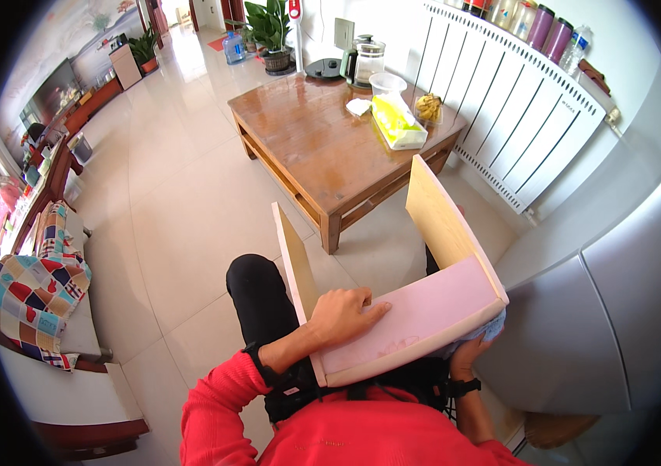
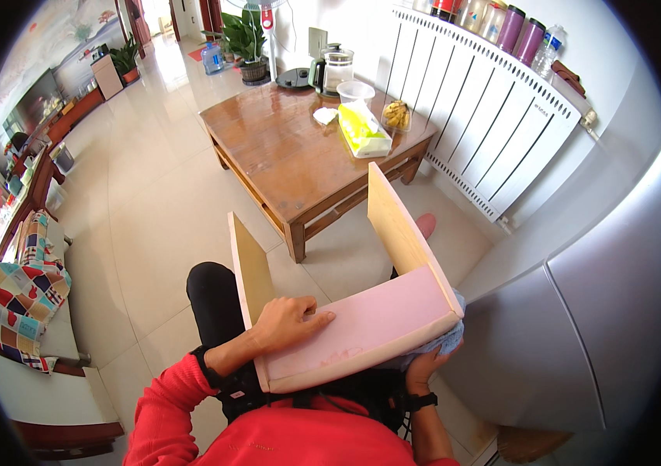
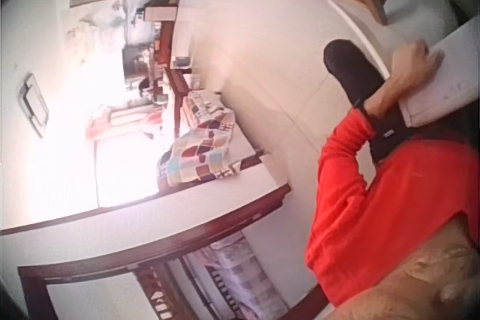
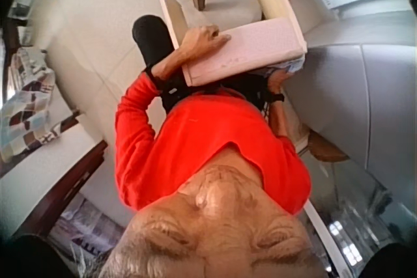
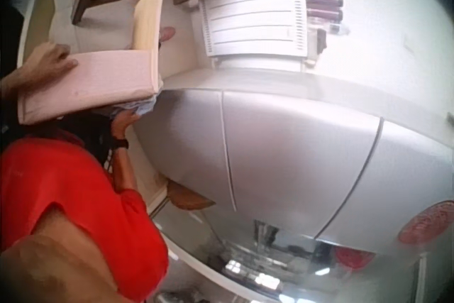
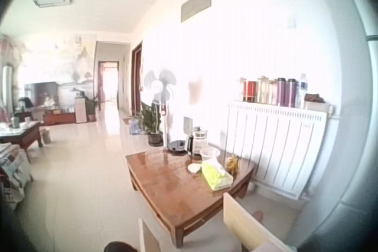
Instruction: The person wipes a small beige stool with a blue cloth, cleaning the top surface, sides, and underside. The person rotates the stool to access all surfaces and continues wiping until the end of the clip.
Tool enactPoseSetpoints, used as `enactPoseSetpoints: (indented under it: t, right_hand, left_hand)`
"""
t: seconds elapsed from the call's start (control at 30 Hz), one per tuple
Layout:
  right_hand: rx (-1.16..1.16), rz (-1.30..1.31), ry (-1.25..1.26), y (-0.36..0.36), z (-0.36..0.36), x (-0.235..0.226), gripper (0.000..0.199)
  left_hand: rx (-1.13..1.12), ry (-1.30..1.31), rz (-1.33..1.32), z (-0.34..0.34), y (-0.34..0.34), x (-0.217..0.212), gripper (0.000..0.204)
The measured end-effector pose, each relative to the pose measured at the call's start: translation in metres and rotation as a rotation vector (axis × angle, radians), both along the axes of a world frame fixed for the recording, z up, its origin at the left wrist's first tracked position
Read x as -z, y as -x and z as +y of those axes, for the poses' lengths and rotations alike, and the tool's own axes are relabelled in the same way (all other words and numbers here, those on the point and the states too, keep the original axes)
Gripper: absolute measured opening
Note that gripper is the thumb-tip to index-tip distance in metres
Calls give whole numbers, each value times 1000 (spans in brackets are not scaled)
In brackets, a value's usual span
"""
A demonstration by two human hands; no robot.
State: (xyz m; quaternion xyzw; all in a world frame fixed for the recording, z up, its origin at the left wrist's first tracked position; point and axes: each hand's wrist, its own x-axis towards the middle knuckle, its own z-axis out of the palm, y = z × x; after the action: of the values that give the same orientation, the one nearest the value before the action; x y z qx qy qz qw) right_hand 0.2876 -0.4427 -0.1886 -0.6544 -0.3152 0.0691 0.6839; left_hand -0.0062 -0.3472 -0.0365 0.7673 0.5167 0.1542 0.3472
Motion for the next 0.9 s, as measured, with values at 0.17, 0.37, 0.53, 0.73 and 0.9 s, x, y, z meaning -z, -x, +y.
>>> enactPoseSetpoints:
  t: [0.17, 0.37, 0.53, 0.73, 0.9]
  right_hand:
    - [-92, 148, -117, 20, 21, -25, 46]
    - [-157, 67, -53, 41, 74, -61, 50]
    - [-212, 178, -206, 41, 110, -91, 54]
    - [-217, 243, -334, 9, 131, -70, 58]
    - [-184, 429, -367, 0, 139, -32, 54]
  left_hand:
    - [-15, -86, -14, -1, 11, -40, 50]
    - [-62, -243, 23, 33, 34, -78, 46]
    - [-49, -192, 45, 45, 36, -101, 48]
    - [12, -131, 25, 48, 26, -130, 51]
    - [77, -201, 122, 39, 8, -143, 48]
